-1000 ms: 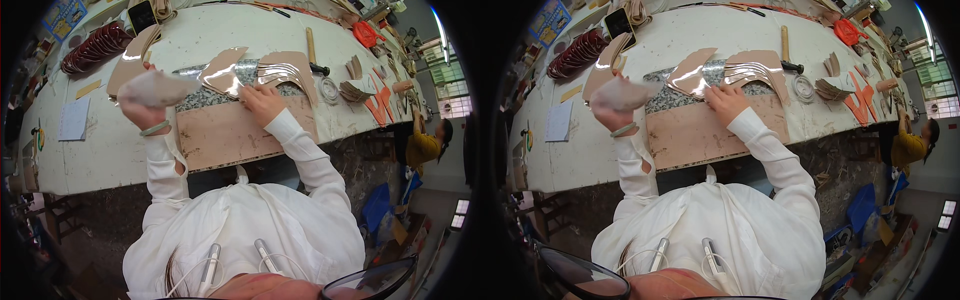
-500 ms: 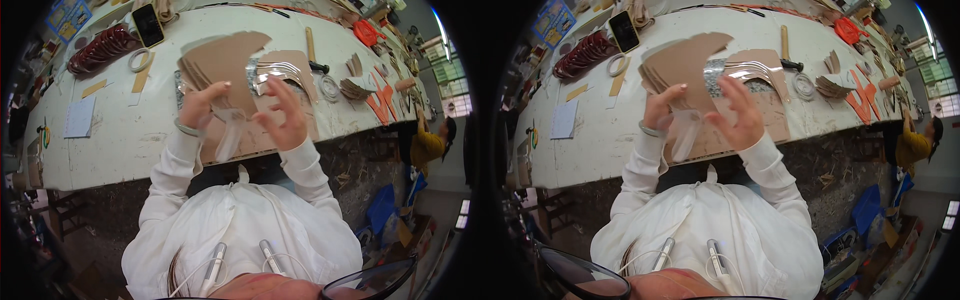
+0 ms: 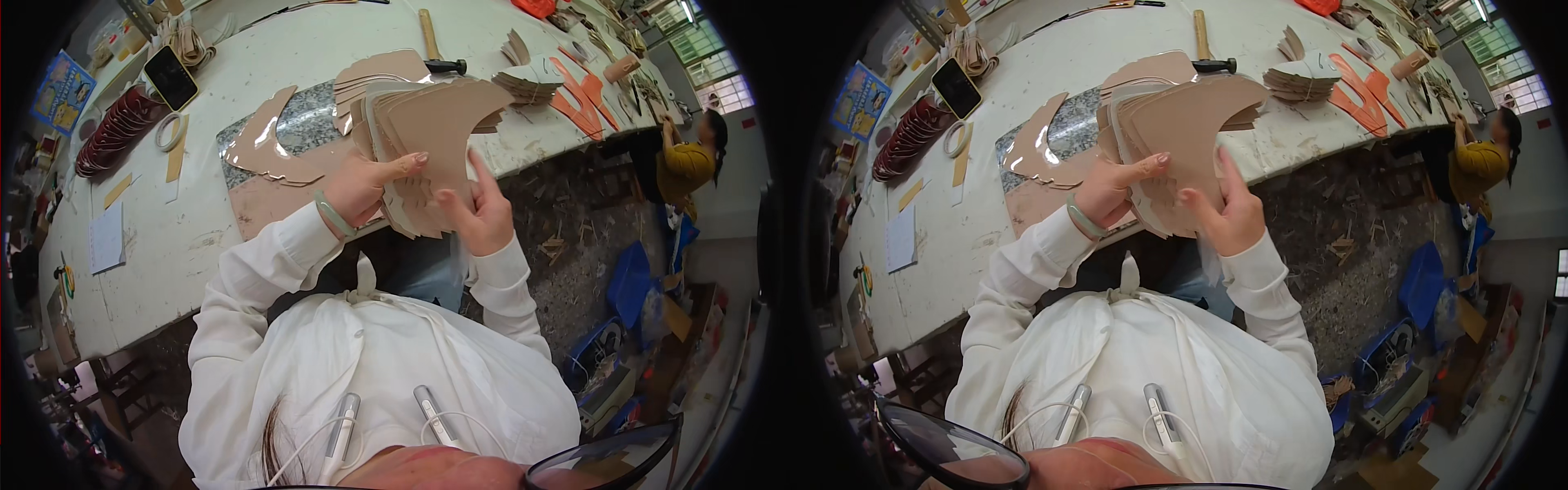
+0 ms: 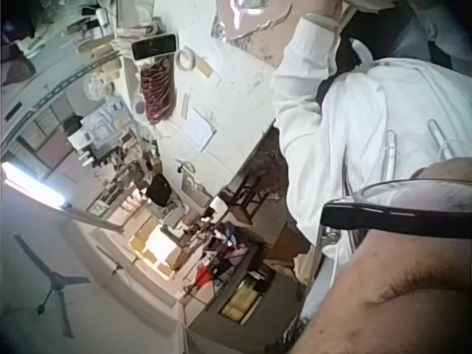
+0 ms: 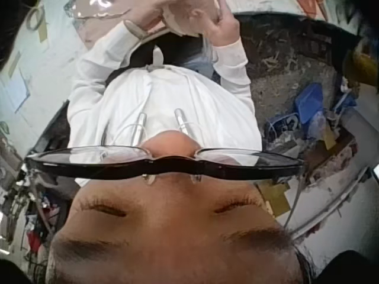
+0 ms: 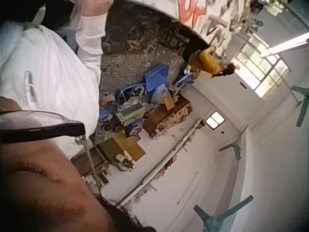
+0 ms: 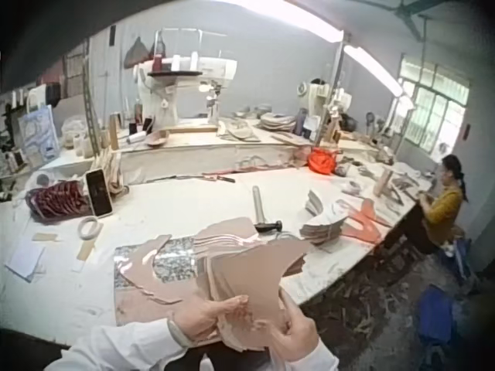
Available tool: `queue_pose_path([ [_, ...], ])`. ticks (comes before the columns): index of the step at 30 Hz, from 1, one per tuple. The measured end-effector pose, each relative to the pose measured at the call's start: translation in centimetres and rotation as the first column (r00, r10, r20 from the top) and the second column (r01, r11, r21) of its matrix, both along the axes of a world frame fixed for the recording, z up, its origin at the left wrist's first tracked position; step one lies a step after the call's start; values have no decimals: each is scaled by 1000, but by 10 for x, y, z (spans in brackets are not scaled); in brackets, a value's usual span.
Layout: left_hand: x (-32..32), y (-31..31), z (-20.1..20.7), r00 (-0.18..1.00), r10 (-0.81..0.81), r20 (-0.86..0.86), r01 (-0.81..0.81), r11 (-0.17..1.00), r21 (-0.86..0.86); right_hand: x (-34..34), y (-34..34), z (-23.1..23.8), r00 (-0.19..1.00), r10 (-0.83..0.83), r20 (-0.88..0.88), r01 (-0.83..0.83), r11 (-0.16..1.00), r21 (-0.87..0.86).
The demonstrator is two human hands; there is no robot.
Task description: The person flips through and sorts stacks of cut shoe upper pattern pieces by hand, organizing and arranging them into separate piles on the workbench.
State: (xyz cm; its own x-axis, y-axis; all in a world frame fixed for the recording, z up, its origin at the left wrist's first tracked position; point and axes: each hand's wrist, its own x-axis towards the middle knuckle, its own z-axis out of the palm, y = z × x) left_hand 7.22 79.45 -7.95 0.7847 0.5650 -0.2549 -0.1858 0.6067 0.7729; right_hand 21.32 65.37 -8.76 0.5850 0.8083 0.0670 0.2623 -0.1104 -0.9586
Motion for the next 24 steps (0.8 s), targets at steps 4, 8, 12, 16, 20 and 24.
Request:
queue_pose_path([
  [4,-3,-4,-13,993,61,96,-44,984,-173,-5,8,0,947,162,-276,-137,985,109],
  [8,-27,-8,-19,973,183,139,-191,980,48,-15,24,-7,915,241,-324,-207,969,134],
  [12,-58,-12,-24,915,390,100,-403,889,218,-40,53,-13,887,341,-312,-301,939,168],
  [16,-104,-11,-39,776,630,39,-599,717,357,-69,87,-14,870,405,-280,-361,911,197],
  [20,-166,-2,-30,506,830,236,-863,483,152,-78,147,-15,840,493,-227,-429,859,278],
  [24,-208,1,-20,383,859,339,-892,440,-107,-90,185,-7,792,579,-192,-577,813,75],
])
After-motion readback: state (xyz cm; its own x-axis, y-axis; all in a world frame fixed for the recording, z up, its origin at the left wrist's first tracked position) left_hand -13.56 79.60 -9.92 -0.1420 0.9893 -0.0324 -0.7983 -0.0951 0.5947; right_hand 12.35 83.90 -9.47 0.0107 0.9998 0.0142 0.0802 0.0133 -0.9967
